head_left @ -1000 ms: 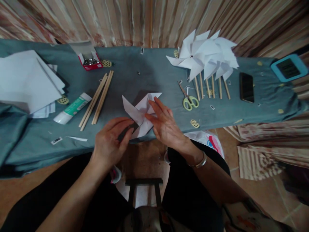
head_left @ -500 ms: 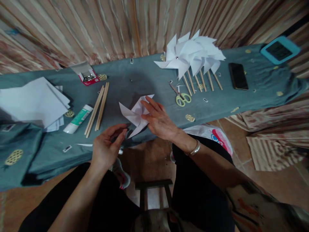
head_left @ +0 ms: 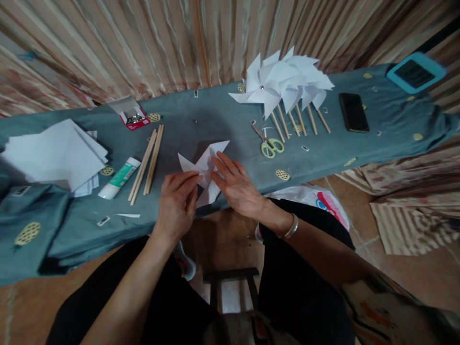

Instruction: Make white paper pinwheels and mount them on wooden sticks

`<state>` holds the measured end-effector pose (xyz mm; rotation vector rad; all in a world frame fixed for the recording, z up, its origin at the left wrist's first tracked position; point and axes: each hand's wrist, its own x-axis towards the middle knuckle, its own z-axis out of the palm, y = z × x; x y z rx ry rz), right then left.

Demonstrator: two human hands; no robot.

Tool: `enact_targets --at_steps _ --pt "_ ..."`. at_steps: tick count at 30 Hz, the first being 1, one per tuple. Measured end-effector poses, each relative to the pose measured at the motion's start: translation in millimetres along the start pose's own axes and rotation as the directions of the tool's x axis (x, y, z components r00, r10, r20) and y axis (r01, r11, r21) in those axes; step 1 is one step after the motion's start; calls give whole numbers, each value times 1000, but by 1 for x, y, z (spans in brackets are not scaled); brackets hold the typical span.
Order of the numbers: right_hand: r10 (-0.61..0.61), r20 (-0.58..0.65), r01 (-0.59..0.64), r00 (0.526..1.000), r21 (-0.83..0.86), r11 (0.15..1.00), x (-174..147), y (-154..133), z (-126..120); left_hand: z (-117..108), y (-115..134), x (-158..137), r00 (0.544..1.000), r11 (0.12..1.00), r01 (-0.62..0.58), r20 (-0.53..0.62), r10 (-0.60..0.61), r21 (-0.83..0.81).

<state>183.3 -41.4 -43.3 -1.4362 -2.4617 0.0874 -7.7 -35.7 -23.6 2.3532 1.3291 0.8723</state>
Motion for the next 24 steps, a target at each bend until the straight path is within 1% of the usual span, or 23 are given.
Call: enact_targets --at_steps 2,7,10,14,18,24 --pt "-9 5 9 1000 -18 1000 0 -2 1 6 -1 3 999 997 -34 5 34 63" --pt "-32 4 32 999 -52 998 3 -8 4 16 -3 6 999 984 -53 16 51 169" --pt "-30 -7 30 1000 -25 999 3 -9 6 18 -1 7 998 983 -60 23 57 174" --pt "9 -8 -9 1000 42 999 2 -4 6 19 1 9 999 986 -45 37 39 163" --pt "52 -18 -51 998 65 997 0 2 6 21 3 9 999 988 -33 48 26 152" --pt "52 -81 -43 995 108 993 -4 9 4 24 4 8 999 991 -31 47 25 133"
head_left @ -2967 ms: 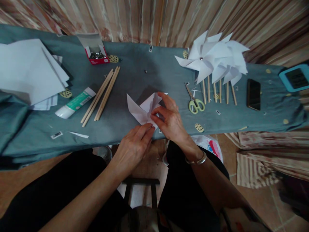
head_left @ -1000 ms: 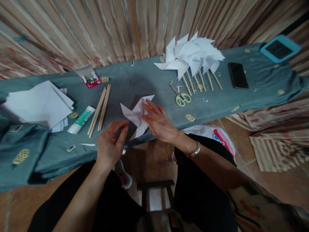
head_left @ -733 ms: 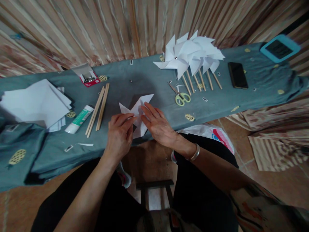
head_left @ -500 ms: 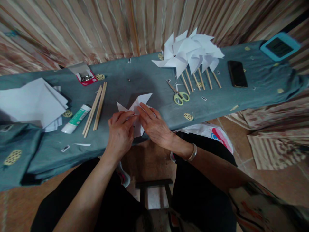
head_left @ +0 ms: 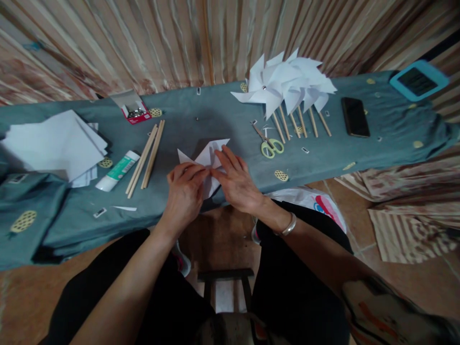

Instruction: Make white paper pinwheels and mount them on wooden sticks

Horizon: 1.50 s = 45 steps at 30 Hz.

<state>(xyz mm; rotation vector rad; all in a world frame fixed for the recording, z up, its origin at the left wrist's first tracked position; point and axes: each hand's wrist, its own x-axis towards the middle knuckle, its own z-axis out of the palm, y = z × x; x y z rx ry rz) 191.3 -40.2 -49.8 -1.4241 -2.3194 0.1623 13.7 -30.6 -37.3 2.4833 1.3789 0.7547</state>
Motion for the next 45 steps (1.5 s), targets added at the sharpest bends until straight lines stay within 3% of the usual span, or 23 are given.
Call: enact_targets --at_steps 12,20,26,37,45 --pt "6 50 -5 999 -26 1000 -6 9 -12 1 -2 0 1000 999 -28 11 28 41" --pt "-91 -17 89 996 -104 991 -8 8 -17 1 -3 -1 997 997 -64 -34 66 47" --pt "-75 5 74 997 -180 981 -10 4 -20 1 -3 -1 996 996 -74 -44 76 47" --pt "-20 70 29 997 -117 993 -6 4 -17 -1 -1 -1 997 995 -77 -11 77 58" --pt "-20 52 25 998 -87 996 -2 6 -12 0 -1 -1 998 997 -54 37 52 55"
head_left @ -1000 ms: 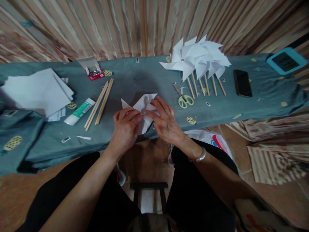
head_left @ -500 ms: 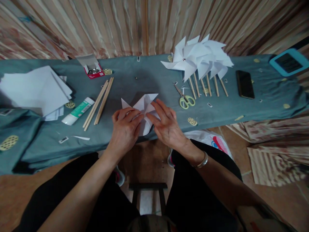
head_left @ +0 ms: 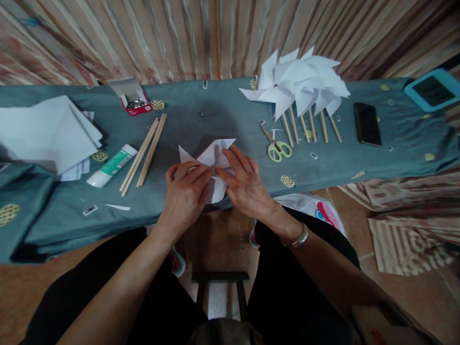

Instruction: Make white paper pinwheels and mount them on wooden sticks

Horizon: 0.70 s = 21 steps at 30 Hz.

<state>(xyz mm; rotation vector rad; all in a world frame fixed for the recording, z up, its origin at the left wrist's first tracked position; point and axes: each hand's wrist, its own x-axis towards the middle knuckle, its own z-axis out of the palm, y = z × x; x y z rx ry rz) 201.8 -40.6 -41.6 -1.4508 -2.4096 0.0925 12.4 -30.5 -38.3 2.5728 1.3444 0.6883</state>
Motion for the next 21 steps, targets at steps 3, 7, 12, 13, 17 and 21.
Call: enact_targets --at_steps 3,7,12,13,17,21 --pt "15 1 -15 1000 10 1000 1 -2 1 2 0 1 1000 1000 -7 2 7 -6" --pt "24 -3 -24 1000 13 1000 3 -4 4 3 -1 1 1000 1000 -7 20 7 -14" --pt "31 14 -31 999 -8 999 6 -7 8 5 -2 1 1000 999 6 3 -6 -33" --pt "31 17 -30 999 -9 999 6 -7 7 6 -3 1 1000 999 6 3 -6 -37" --pt "32 32 -32 999 -8 999 6 -7 4 7 -4 2 1000 1000 -8 -4 7 -31" --pt "30 48 -29 998 -10 1000 5 -5 1 8 -4 2 1000 999 -4 -22 3 -37"
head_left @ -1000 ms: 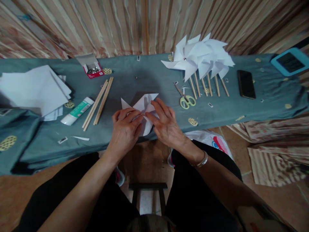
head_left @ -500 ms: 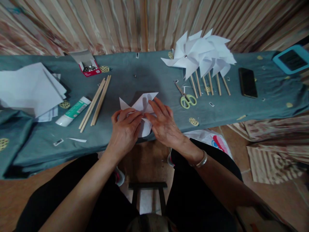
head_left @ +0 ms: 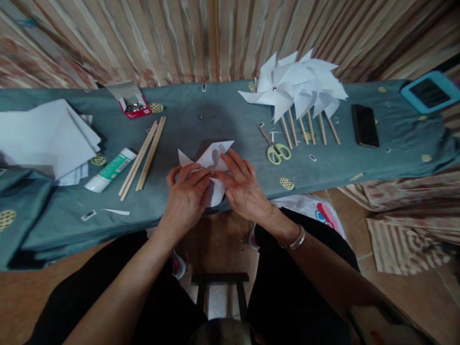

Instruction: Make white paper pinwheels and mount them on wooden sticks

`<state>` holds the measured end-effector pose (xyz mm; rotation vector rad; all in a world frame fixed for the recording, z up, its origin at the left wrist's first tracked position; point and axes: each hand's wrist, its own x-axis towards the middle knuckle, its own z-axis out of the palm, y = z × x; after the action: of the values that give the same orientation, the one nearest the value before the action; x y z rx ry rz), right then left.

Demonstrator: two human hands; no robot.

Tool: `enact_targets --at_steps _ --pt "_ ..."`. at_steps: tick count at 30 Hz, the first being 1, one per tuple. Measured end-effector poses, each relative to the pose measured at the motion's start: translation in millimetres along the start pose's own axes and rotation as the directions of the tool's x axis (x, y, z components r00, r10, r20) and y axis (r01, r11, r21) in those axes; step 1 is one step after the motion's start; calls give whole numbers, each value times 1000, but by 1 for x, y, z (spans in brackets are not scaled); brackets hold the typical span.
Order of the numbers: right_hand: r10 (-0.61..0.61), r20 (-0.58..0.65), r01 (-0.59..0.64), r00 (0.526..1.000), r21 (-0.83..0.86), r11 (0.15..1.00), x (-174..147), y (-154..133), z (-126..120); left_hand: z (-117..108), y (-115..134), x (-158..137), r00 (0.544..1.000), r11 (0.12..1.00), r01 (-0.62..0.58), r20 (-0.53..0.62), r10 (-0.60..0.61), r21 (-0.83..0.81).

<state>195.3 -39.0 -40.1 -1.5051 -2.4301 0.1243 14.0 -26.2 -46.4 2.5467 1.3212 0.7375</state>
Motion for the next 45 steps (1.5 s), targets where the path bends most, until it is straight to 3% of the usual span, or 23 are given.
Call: enact_targets --at_steps 13,23,31,45 --pt "3 11 -3 1000 31 1000 4 -1 4 -2 0 -2 1000 998 -23 11 23 58" --pt "-25 0 25 1000 1 1000 -3 2 -1 -15 8 -6 996 994 14 -82 -23 -109" --pt "-47 -40 48 998 15 999 -11 3 -3 -15 15 -10 997 985 -79 -27 76 -153" --pt "-25 -46 30 999 119 992 -19 4 -12 -5 26 -8 999 978 -51 -5 51 -204"
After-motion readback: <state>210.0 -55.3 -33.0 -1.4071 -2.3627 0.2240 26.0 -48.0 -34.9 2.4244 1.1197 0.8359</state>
